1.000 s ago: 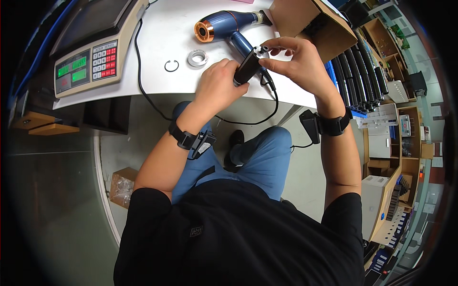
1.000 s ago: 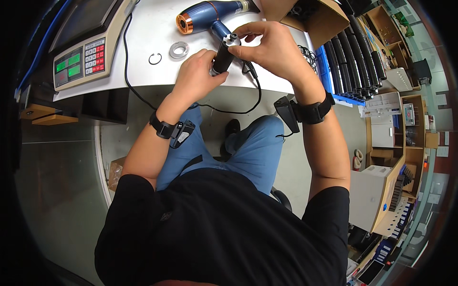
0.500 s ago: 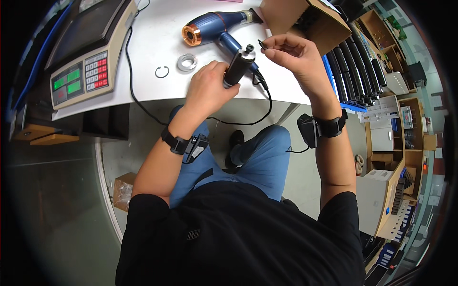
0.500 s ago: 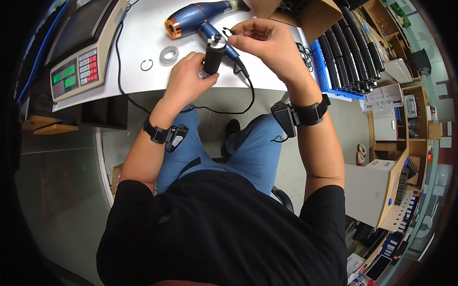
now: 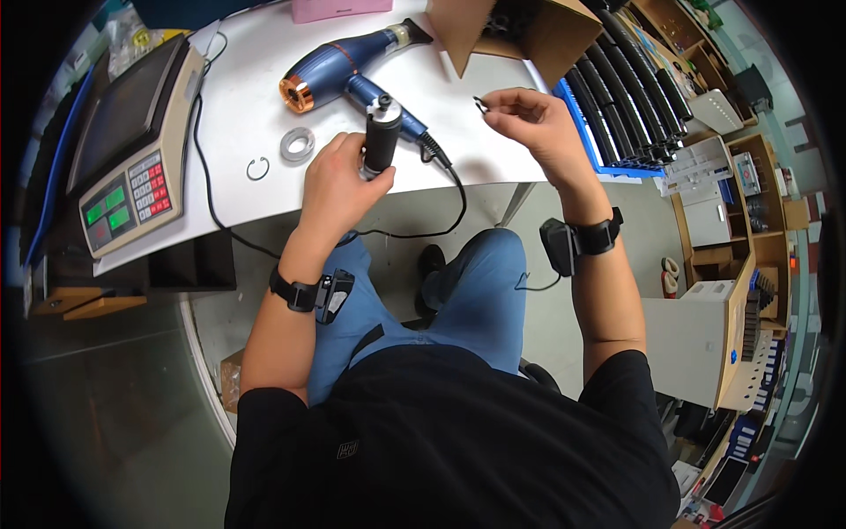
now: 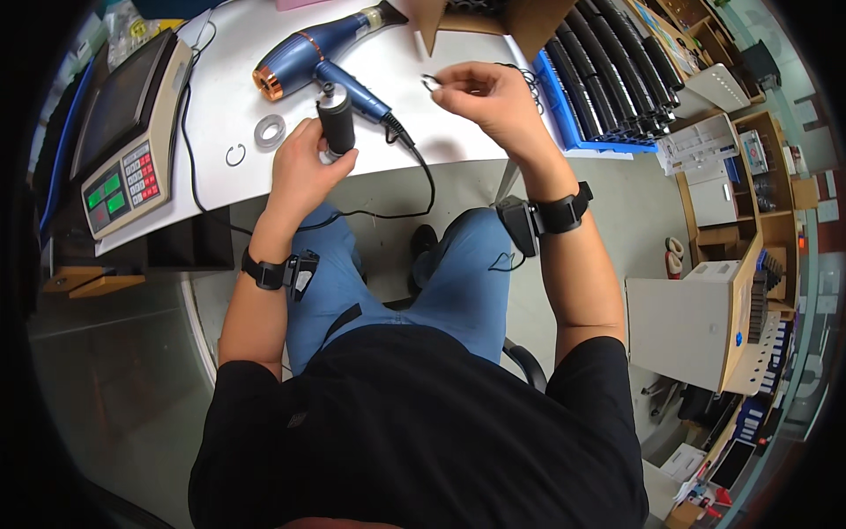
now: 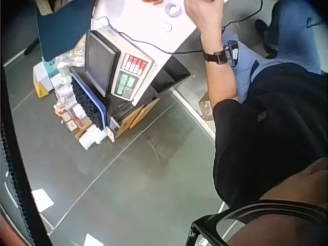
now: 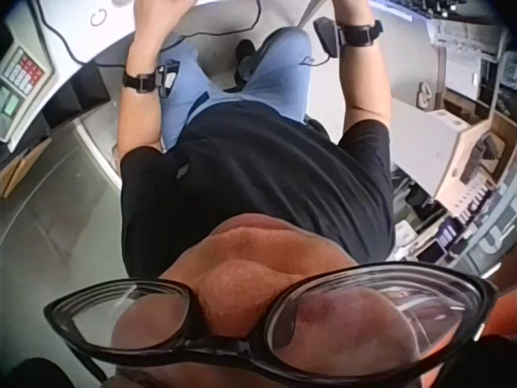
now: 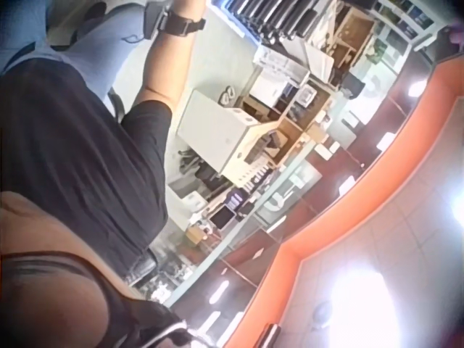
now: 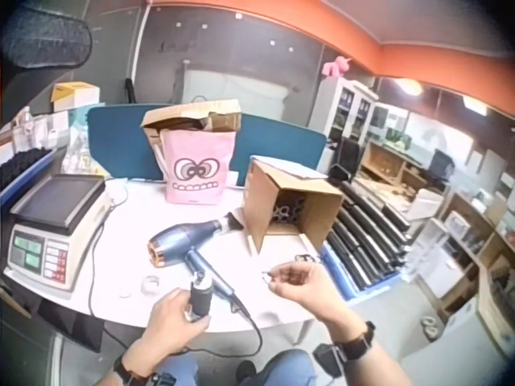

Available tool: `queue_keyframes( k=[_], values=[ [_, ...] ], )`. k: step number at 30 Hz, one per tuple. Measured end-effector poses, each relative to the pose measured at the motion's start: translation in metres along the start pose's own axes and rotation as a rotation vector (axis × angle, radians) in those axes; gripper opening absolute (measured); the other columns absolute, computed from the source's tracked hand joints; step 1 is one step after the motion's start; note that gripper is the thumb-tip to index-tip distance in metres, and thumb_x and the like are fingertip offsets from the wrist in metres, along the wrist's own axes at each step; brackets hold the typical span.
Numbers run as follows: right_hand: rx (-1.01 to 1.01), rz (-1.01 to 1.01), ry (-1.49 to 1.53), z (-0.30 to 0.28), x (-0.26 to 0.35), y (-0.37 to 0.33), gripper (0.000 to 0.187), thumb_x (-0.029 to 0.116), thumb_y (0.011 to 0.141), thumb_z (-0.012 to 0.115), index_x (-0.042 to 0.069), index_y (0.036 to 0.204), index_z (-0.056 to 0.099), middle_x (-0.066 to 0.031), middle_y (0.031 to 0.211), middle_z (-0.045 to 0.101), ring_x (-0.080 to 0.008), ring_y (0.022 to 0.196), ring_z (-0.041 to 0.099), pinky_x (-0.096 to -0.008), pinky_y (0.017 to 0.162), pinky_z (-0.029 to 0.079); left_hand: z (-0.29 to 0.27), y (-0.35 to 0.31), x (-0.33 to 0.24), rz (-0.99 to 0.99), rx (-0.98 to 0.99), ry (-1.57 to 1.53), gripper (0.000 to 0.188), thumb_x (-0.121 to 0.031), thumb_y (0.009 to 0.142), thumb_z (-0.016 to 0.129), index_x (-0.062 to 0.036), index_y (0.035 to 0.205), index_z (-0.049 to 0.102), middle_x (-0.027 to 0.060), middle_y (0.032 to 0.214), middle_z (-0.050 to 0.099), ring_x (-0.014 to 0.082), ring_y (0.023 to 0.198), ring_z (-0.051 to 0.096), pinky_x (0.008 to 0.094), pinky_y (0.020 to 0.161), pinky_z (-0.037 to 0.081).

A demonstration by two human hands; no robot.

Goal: Assembling and inspecting components of a hair dryer at a workstation.

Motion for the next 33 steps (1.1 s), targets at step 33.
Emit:
queue_keyframes(
  k=[33],
  values=[
    [-0.27, -0.111, -0.448, 0.033, -0.059, -0.005, 0.019, 0.021, 0.09, 0.074, 0.003, 0.086, 0.071, -0.0137, 0.074, 0.072, -0.0278, 0.065, 0.07, -0.037, 0.064, 0.056, -0.071, 0.008, -0.018, 0.012, -0.157, -0.226, 0.026, -0.004, 0.091, 0.07, 0.0016, 0.115, 0.063, 0.0039, 0.089, 0.058, 0.0115, 0.078, 0.054, 0.0275, 0.071, 0.05]
  ],
)
Point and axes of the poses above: each hand's wrist, its own y-axis towards the middle knuckle, its own z-axis out of the palm, x = y × z, the point moved 5 cm from there along y, towards the middle knuckle
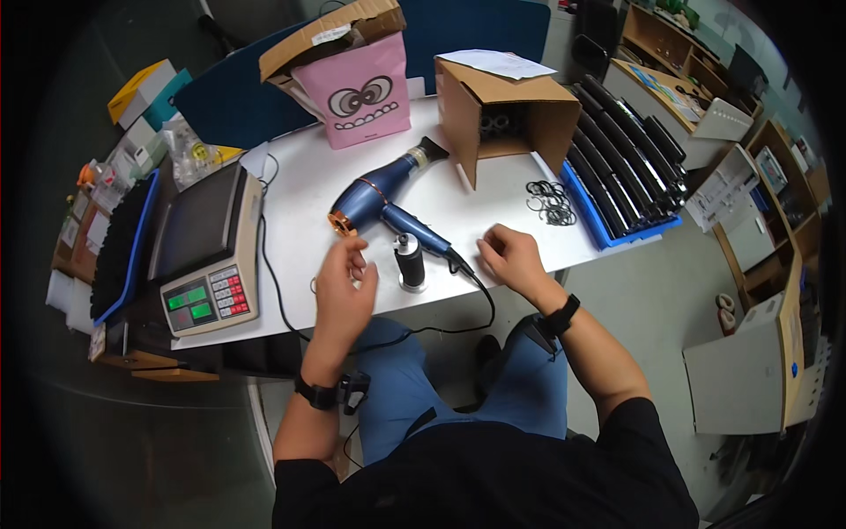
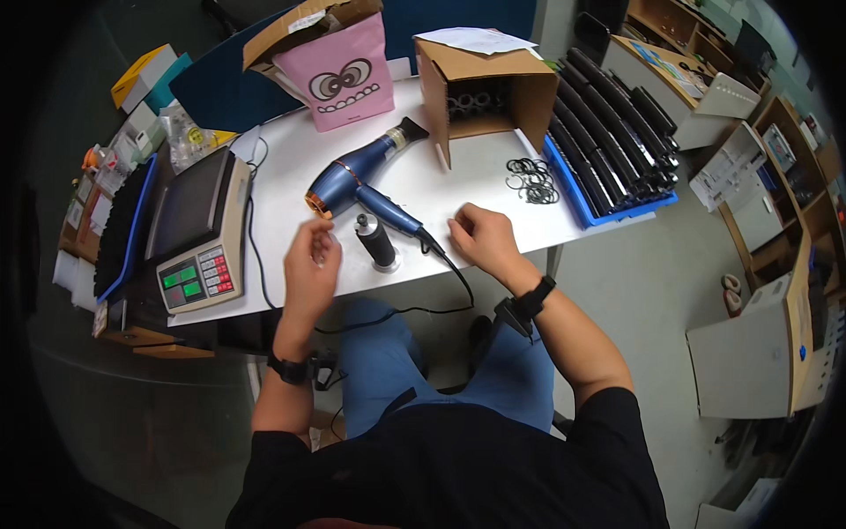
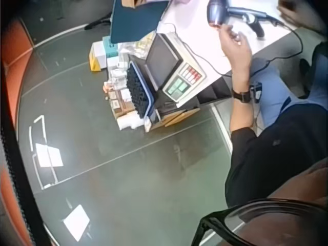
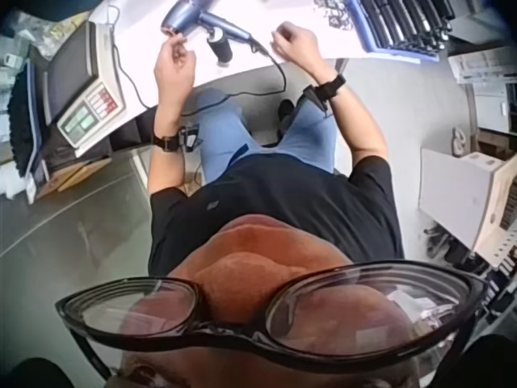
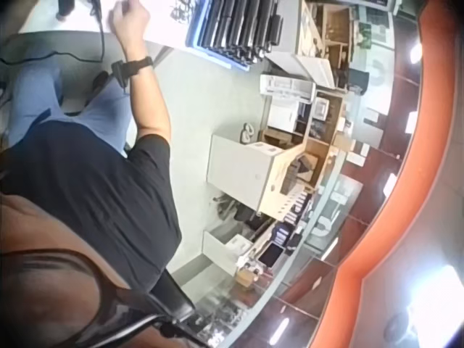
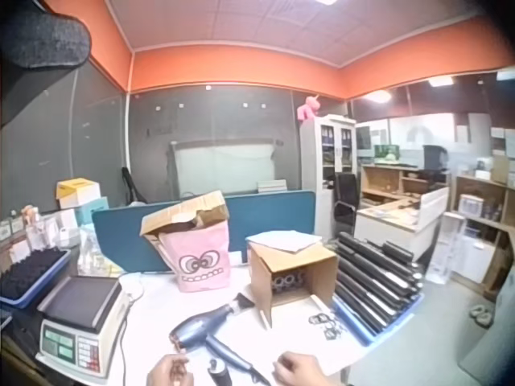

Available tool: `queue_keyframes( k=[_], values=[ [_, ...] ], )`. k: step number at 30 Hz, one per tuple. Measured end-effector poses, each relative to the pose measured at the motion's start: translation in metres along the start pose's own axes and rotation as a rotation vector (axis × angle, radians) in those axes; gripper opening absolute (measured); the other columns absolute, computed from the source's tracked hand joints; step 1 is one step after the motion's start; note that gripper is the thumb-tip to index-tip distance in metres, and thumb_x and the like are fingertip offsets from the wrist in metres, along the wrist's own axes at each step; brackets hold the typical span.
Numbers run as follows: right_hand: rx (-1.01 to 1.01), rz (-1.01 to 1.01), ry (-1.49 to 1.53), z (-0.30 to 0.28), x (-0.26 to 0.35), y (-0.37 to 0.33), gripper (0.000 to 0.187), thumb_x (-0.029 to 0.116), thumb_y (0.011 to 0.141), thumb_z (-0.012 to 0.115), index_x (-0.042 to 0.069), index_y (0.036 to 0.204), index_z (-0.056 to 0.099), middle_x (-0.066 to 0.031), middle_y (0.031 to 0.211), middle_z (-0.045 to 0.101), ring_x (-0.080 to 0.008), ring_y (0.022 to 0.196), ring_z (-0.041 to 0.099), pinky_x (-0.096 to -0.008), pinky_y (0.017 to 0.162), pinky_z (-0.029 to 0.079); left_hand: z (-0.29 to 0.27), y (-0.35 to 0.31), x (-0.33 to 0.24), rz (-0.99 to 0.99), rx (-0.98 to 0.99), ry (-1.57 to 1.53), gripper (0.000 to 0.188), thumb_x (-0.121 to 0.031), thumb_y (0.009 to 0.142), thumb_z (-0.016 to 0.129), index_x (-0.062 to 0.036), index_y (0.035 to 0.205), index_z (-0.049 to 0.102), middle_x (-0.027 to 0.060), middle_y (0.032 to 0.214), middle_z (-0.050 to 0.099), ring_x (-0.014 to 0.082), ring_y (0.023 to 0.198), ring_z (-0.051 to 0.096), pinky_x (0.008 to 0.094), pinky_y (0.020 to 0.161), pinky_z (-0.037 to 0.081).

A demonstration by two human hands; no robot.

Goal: Assembling and inspecting components of a hair dryer at a workstation.

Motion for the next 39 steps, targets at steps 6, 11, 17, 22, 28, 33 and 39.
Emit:
queue_keyframes(
  k=[6, 11, 17, 22, 28, 33, 39],
  values=[
    [-0.071, 0.013, 0.103, 0.001, -0.012, -0.008, 0.019, 0.021, 0.09, 0.074, 0.002, 0.084, 0.07, -0.0118, 0.067, 0.069, -0.0233, 0.057, 0.066, -0.0337, 0.059, 0.054, -0.039, 0.111, -0.012, 0.023, -0.083, -0.046, 0.021, -0.019, 0.1, 0.069, 0.002, 0.096, 0.067, -0.0006, 0.076, 0.059, 0.0069, 0.07, 0.05, 0.0266, 0.065, 0.043],
    [-0.101, -0.036, 0.077, 0.002, -0.012, -0.009, 0.017, 0.018, 0.088, 0.074, 0.002, 0.082, 0.07, -0.0115, 0.066, 0.068, -0.0227, 0.056, 0.065, -0.0328, 0.058, 0.053, -0.038, 0.238, -0.023, 0.329, -0.133, 0.485, 0.027, -0.022, 0.099, 0.061, 0.0005, 0.108, 0.073, 0.0205, 0.104, 0.074, 0.0383, 0.1, 0.071, 0.0467, 0.088, 0.055],
    [-0.1, -0.065, 0.087, -0.001, -0.011, -0.007, 0.017, 0.017, 0.088, 0.073, 0.002, 0.08, 0.07, -0.0117, 0.066, 0.068, -0.0236, 0.056, 0.066, -0.0336, 0.058, 0.053, -0.018, 0.324, -0.009, 0.443, -0.268, 0.809, 0.031, -0.02, 0.1, 0.054, -0.0021, 0.119, 0.071, 0.0202, 0.113, 0.073, 0.0413, 0.104, 0.07, 0.0497, 0.096, 0.055],
    [-0.088, -0.056, 0.082, -0.002, -0.012, -0.006, 0.017, 0.017, 0.088, 0.073, 0.002, 0.08, 0.07, -0.0116, 0.067, 0.068, -0.0242, 0.056, 0.067, -0.0344, 0.059, 0.054, -0.014, 0.348, 0.007, 0.23, -0.215, 0.948, 0.031, -0.024, 0.099, 0.054, -0.0065, 0.113, 0.076, 0.0186, 0.109, 0.075, 0.0398, 0.103, 0.072, 0.0496, 0.092, 0.056],
    [-0.098, -0.068, 0.081, -0.001, -0.012, -0.006, 0.018, 0.017, 0.089, 0.073, 0.0, 0.082, 0.07, -0.0112, 0.065, 0.068, -0.0196, 0.054, 0.064, -0.0314, 0.057, 0.052, -0.029, 0.345, 0.003, 0.14, -0.354, 0.786, 0.031, -0.036, 0.097, 0.061, -0.0139, 0.107, 0.08, 0.0156, 0.101, 0.078, 0.0393, 0.097, 0.073, 0.0501, 0.087, 0.056],
    [-0.111, -0.084, 0.077, -0.002, -0.01, -0.007, 0.019, 0.017, 0.088, 0.073, 0.0, 0.082, 0.07, -0.0118, 0.066, 0.068, -0.021, 0.054, 0.065, -0.0321, 0.057, 0.052, -0.032, 0.346, 0.001, 0.128, -0.385, 0.777, 0.026, -0.033, 0.095, 0.067, -0.014, 0.107, 0.08, 0.0158, 0.104, 0.078, 0.0367, 0.1, 0.074, 0.0465, 0.089, 0.056],
    [-0.104, -0.103, 0.029, -0.001, -0.008, -0.008, 0.018, 0.018, 0.088, 0.073, 0.001, 0.082, 0.07, -0.012, 0.067, 0.069, -0.0222, 0.055, 0.065, -0.0326, 0.058, 0.053, -0.04, 0.34, 0.001, 0.169, -0.41, 0.805, 0.027, -0.034, 0.094, 0.07, -0.0092, 0.098, 0.077, 0.0153, 0.101, 0.076, 0.0374, 0.099, 0.073, 0.048, 0.088, 0.055]
  ],
)
Point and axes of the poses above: each hand's wrist, its own y-axis towards the middle knuckle, its own z-axis out of the palm, x = y × z, the point moved 5 cm from there along y, towards the middle knuckle
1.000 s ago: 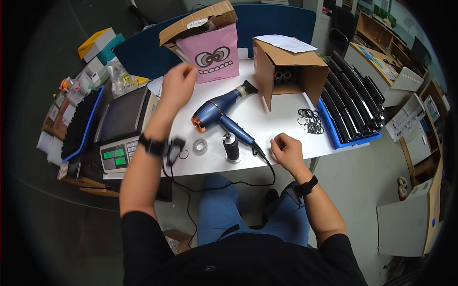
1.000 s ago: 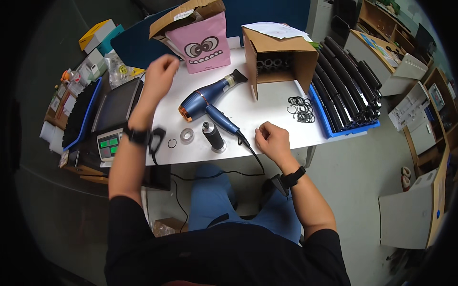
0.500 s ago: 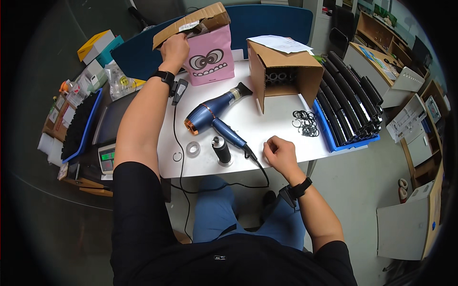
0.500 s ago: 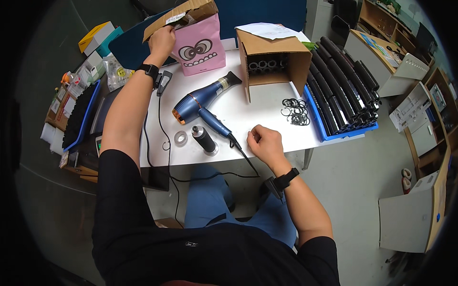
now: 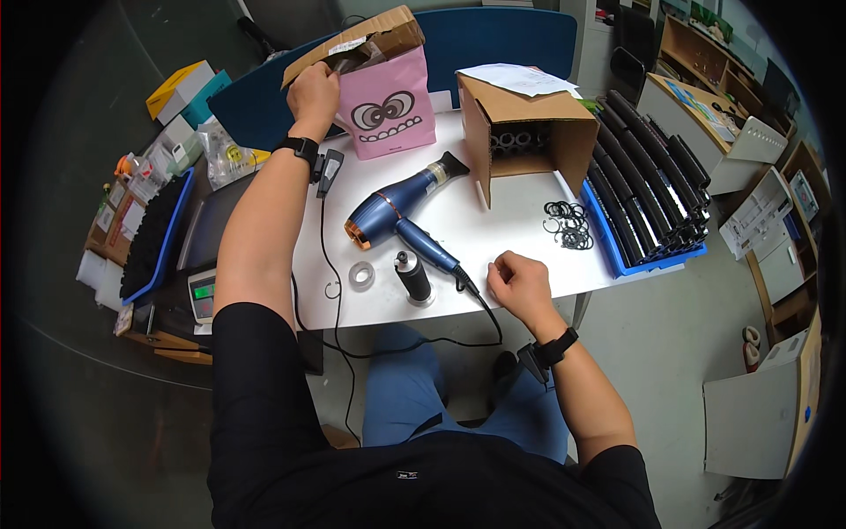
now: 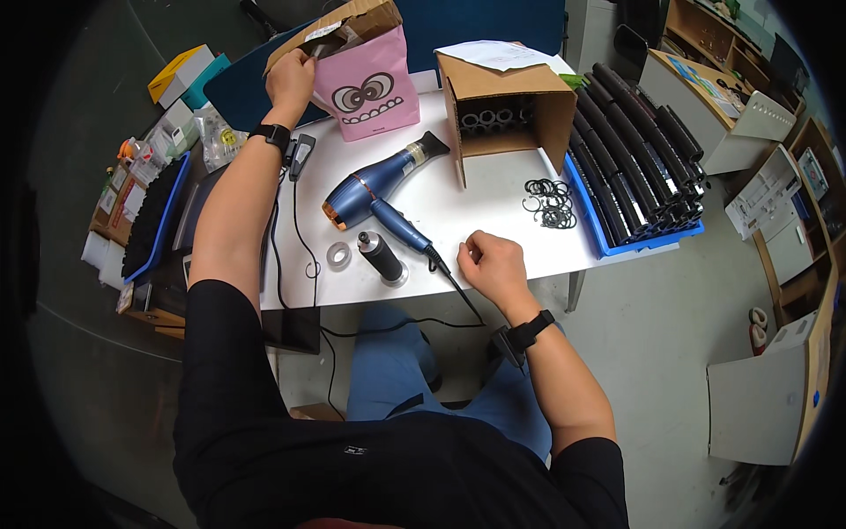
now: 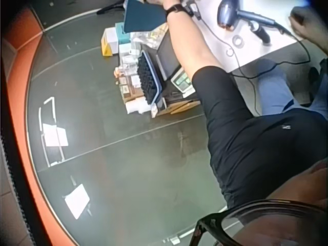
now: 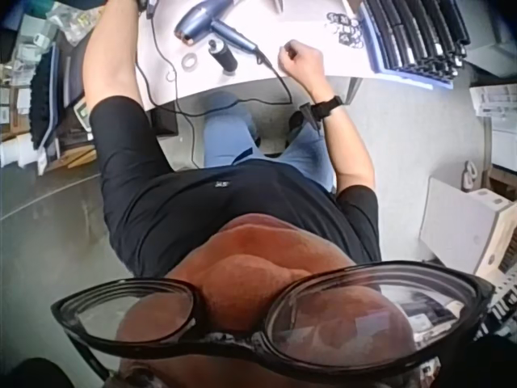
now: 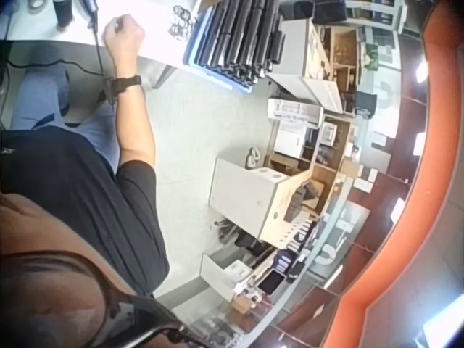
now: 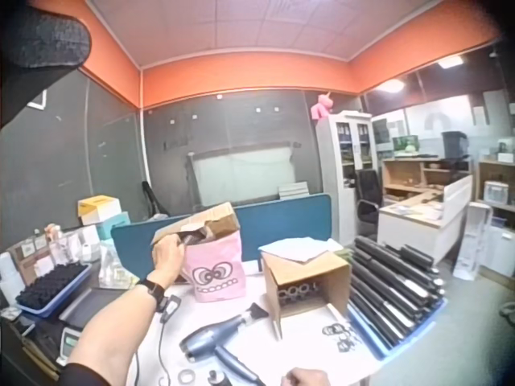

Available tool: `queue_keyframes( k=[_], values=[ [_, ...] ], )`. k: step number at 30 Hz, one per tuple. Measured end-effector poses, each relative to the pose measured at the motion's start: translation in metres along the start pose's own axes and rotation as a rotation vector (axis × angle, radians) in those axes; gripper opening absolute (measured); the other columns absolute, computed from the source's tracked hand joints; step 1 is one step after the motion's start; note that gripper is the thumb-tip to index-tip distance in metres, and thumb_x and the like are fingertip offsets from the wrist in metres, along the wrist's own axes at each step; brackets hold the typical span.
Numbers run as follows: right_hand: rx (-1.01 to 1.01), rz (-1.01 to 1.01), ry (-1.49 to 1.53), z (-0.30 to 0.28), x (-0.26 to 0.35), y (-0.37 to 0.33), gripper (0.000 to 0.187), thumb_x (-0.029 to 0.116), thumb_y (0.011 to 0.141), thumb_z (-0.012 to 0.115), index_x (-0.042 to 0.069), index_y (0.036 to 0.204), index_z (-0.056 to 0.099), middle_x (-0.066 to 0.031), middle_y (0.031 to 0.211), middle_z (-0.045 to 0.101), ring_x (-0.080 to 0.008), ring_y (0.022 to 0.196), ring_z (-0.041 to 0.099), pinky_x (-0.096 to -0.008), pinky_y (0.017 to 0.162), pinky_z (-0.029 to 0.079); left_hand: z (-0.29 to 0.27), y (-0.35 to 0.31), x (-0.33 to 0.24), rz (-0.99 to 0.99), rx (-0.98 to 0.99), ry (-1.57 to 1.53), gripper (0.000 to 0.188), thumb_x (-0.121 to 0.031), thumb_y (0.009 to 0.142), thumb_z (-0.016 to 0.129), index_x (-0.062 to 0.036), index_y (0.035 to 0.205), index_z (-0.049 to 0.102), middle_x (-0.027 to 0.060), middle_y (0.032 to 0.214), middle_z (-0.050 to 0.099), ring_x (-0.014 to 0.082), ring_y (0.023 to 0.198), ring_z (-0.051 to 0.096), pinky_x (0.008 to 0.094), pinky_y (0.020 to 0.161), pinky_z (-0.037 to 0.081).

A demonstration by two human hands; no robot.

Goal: Assembling and inspecting components of a hair dryer at a workstation.

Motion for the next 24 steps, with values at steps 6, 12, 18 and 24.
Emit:
queue_keyframes(
  k=[6, 12, 18, 24],
  values=[
    [-0.006, 0.027, 0.03, 0.0, -0.002, 0.001, 0.019, 0.018, 0.088, 0.074, 0.001, 0.083, 0.071, -0.0123, 0.068, 0.069, -0.0229, 0.055, 0.065, -0.0328, 0.058, 0.053, 0.004, 0.002, 0.003, -0.043, -0.005, -0.084, 0.028, -0.032, 0.094, 0.07, -0.0042, 0.094, 0.075, 0.0171, 0.1, 0.075, 0.0389, 0.097, 0.072, 0.0483, 0.086, 0.055],
    [0.002, 0.034, 0.031, -0.001, -0.001, 0.002, 0.019, 0.019, 0.088, 0.073, 0.001, 0.083, 0.071, -0.0124, 0.068, 0.069, -0.0233, 0.055, 0.065, -0.0334, 0.058, 0.053, 0.006, -0.004, 0.002, 0.122, -0.074, -0.18, 0.028, -0.028, 0.095, 0.067, -0.0067, 0.106, 0.081, 0.0202, 0.1, 0.076, 0.0401, 0.095, 0.073, 0.0449, 0.086, 0.057],
    [-0.005, 0.041, 0.042, -0.003, -0.001, 0.002, 0.018, 0.018, 0.089, 0.072, 0.004, 0.077, 0.068, -0.0111, 0.066, 0.069, -0.0262, 0.057, 0.068, -0.0358, 0.06, 0.055, -0.042, -0.031, -0.013, 0.212, -0.295, -0.185, 0.018, -0.027, 0.093, 0.07, -0.0144, 0.099, 0.082, 0.0094, 0.1, 0.078, 0.0306, 0.088, 0.075, 0.0382, 0.078, 0.059],
    [0.008, 0.093, 0.112, -0.001, -0.013, 0.002, 0.018, 0.018, 0.089, 0.072, 0.002, 0.081, 0.07, -0.0125, 0.068, 0.07, -0.0255, 0.058, 0.069, -0.0354, 0.061, 0.055, -0.149, -0.081, -0.025, 0.217, -0.361, -0.612, 0.017, -0.019, 0.103, 0.067, -0.0042, 0.105, 0.074, 0.0052, 0.089, 0.076, 0.0119, 0.076, 0.068, 0.0255, 0.068, 0.052]
  ],
)
Point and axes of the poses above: each hand's wrist, its own y-axis towards the middle knuckle, its own z-axis out of the palm, x = y × z, the point moved 5 cm from there along y, towards the middle knuckle
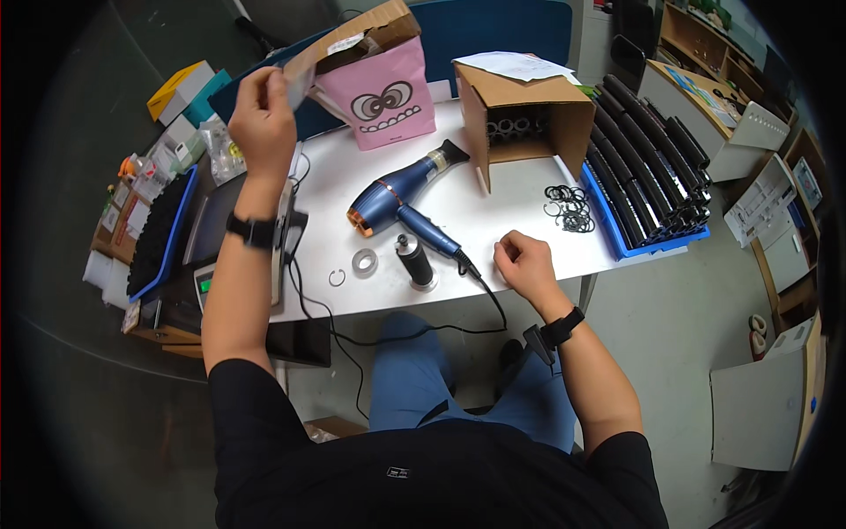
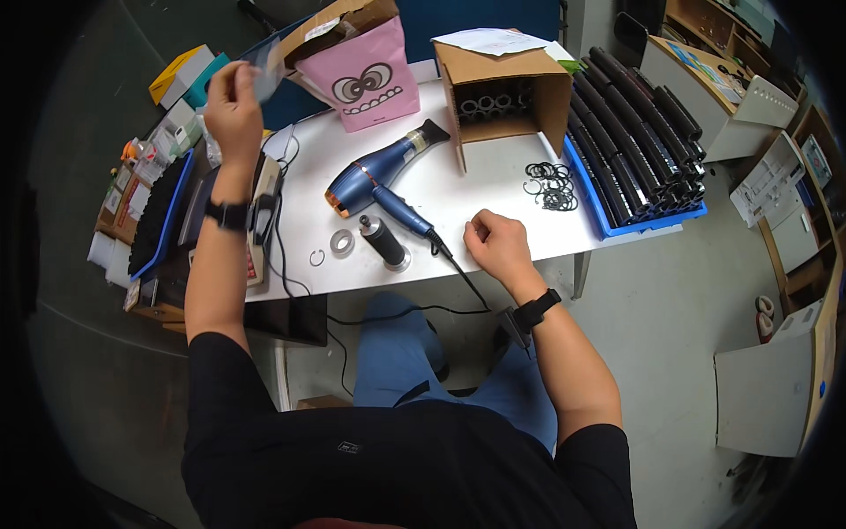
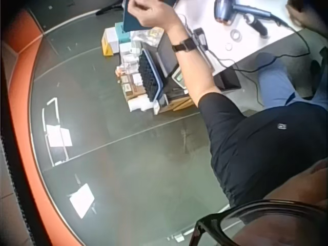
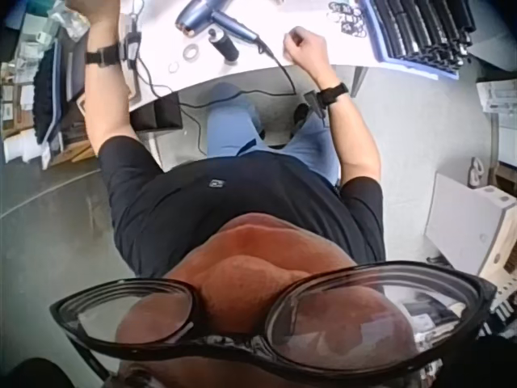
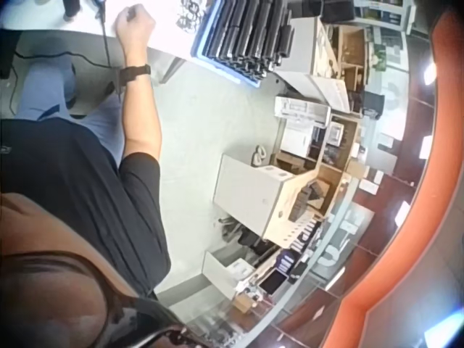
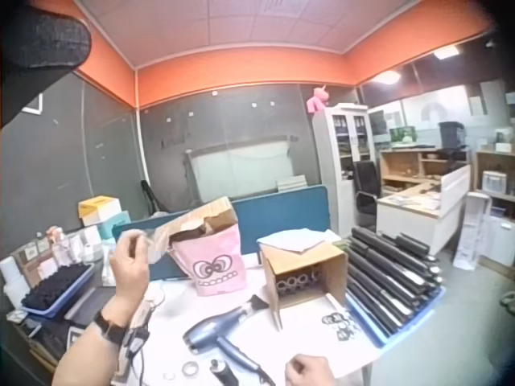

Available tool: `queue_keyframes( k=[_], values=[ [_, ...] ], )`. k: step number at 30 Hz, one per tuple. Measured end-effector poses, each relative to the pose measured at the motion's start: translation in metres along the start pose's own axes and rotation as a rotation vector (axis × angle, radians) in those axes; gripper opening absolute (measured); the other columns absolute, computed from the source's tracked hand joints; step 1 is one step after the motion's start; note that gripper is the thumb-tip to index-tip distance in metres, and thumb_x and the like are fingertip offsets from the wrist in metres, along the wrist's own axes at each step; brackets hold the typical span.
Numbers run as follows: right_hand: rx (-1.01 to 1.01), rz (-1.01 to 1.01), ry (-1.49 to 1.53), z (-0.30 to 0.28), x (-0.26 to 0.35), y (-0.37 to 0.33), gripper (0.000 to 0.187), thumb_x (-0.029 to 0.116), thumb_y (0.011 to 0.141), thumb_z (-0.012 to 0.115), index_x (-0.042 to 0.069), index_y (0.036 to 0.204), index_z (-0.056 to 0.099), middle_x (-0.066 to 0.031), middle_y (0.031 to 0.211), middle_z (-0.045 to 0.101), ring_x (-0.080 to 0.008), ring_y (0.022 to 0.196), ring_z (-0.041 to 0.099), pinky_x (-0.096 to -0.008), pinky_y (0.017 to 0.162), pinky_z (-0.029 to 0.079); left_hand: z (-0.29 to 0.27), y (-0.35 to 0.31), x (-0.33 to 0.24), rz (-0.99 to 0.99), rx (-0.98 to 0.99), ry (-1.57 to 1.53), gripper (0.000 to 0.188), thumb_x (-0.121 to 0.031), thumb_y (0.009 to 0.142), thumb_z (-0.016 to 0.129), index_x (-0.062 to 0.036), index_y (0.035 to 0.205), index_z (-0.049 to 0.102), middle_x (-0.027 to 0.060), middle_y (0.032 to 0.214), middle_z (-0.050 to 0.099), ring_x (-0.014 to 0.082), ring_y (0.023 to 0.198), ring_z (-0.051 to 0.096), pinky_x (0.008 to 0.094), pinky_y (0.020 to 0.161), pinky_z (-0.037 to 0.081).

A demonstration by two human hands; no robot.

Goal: Assembling and inspecting components of a hair dryer at a workstation.

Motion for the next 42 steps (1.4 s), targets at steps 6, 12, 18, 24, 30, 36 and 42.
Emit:
queue_keyframes(
  k=[6, 12, 18, 24, 30, 36, 42],
  values=[
    [-0.036, 0.109, 0.15, 0.0, 0.006, -0.003, 0.016, 0.013, 0.094, 0.071, -0.001, 0.086, 0.071, -0.0072, 0.065, 0.067, -0.0133, 0.056, 0.062, -0.0278, 0.057, 0.049, -0.067, -0.078, -0.063, -0.633, 0.371, -0.471, 0.019, -0.018, 0.107, 0.062, -0.0011, 0.114, 0.069, 0.0076, 0.091, 0.077, 0.0001, 0.059, 0.039, 0.0176, 0.054, 0.03],
    [0.113, -0.201, 0.39, -0.009, 0.097, -0.03, 0.02, 0.013, 0.1, 0.066, -0.003, 0.107, 0.073, -0.0064, 0.089, 0.072, -0.0112, 0.077, 0.064, -0.0264, 0.075, 0.051, -0.073, -0.174, -0.119, -0.851, 0.653, -0.584, 0.015, -0.014, 0.105, 0.063, -0.0011, 0.112, 0.067, 0.0068, 0.09, 0.078, 0.0001, 0.064, 0.048, 0.0182, 0.06, 0.037],
    [0.334, 0.111, 0.679, 0.011, 0.138, -0.07, 0.018, 0.015, 0.101, 0.072, -0.003, 0.101, 0.07, -0.0059, 0.084, 0.071, -0.0108, 0.076, 0.066, -0.0253, 0.071, 0.053, -0.059, -0.227, -0.145, -0.967, 0.72, -0.787, 0.026, -0.019, 0.107, 0.063, 0.0048, 0.115, 0.07, 0.0097, 0.093, 0.078, 0.007, 0.08, 0.065, 0.0228, 0.076, 0.047],
    [0.354, 0.148, 0.712, 0.004, 0.133, -0.09, 0.016, 0.013, 0.099, 0.073, -0.003, 0.099, 0.072, -0.0048, 0.081, 0.071, -0.0089, 0.071, 0.064, -0.0239, 0.068, 0.051, -0.069, -0.249, -0.154, -1.027, 0.697, -0.819, 0.029, -0.021, 0.106, 0.066, 0.0059, 0.108, 0.077, 0.0107, 0.095, 0.078, 0.0117, 0.088, 0.069, 0.0253, 0.083, 0.053],
    [0.1, -0.18, 0.321, -0.01, 0.151, -0.101, 0.021, 0.008, 0.09, 0.078, 0.002, 0.109, 0.072, -0.0025, 0.087, 0.07, -0.0133, 0.078, 0.064, -0.0295, 0.078, 0.053, -0.08, -0.259, -0.161, -0.967, 0.508, -0.715, 0.019, -0.013, 0.099, 0.074, 0.0042, 0.106, 0.079, 0.0067, 0.091, 0.078, 0.0074, 0.079, 0.067, 0.021, 0.071, 0.051],
    [0.027, -0.502, -0.097, -0.02, 0.177, -0.113, 0.032, 0.012, 0.082, 0.079, 0.007, 0.112, 0.072, -0.0072, 0.078, 0.066, -0.0232, 0.078, 0.068, -0.0328, 0.077, 0.053, -0.098, -0.257, -0.179, -0.656, 0.554, -0.309, 0.015, -0.009, 0.095, 0.076, 0.001, 0.106, 0.08, 0.0053, 0.09, 0.078, 0.0045, 0.068, 0.06, 0.0216, 0.061, 0.047],
    [0.369, 0.025, 0.146, -0.008, 0.152, -0.127, 0.023, 0.008, 0.084, 0.069, 0.002, 0.107, 0.07, -0.0105, 0.086, 0.072, -0.0192, 0.083, 0.072, -0.0331, 0.077, 0.053, -0.09, -0.261, -0.205, -0.26, 0.446, -0.231, 0.012, -0.006, 0.093, 0.076, 0.0008, 0.102, 0.079, 0.0118, 0.093, 0.078, 0.0095, 0.062, 0.059, 0.0241, 0.054, 0.045]
  ],
)
Point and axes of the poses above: each hand's wrist, its own y-axis towards the middle knuckle, its own z-axis out of the palm, x = y × z, the point moved 5 cm from there along y, towards the middle knuckle
